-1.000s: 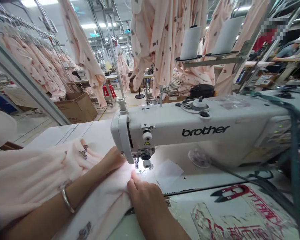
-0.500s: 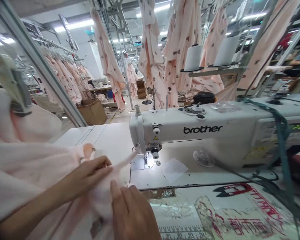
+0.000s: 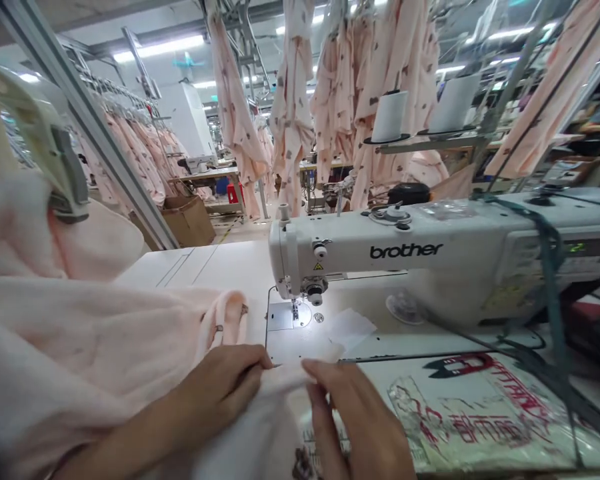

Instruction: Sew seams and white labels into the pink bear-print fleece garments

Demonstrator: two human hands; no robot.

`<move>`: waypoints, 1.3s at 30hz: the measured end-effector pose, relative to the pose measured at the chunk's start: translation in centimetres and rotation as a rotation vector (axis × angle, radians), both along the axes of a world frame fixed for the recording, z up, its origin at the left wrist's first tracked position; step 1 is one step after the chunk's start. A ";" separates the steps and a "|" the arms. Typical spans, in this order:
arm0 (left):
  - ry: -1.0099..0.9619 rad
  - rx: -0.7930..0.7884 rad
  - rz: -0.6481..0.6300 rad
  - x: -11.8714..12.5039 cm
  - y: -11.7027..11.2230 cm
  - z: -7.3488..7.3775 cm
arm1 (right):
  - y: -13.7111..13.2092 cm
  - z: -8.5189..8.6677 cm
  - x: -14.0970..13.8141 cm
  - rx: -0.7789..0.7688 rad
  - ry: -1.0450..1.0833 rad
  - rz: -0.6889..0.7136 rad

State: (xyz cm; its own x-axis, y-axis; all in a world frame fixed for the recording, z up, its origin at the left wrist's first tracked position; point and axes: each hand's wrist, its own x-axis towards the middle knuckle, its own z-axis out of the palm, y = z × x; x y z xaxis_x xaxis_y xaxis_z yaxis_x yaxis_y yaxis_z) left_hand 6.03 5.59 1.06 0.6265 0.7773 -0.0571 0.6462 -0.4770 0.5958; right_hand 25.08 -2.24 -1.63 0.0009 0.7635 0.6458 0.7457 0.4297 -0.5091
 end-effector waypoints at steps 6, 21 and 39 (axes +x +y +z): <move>0.187 -0.001 0.038 2.8 6.7 -2.1 | 5.4 -2.6 4.8 -0.521 0.375 0.061; -0.091 0.048 0.296 4.5 10.1 -5.7 | 15.1 -5.1 1.6 -0.919 0.505 -0.013; 0.008 0.266 0.174 4.4 7.1 -4.3 | 12.4 -3.6 0.6 -0.814 0.528 0.085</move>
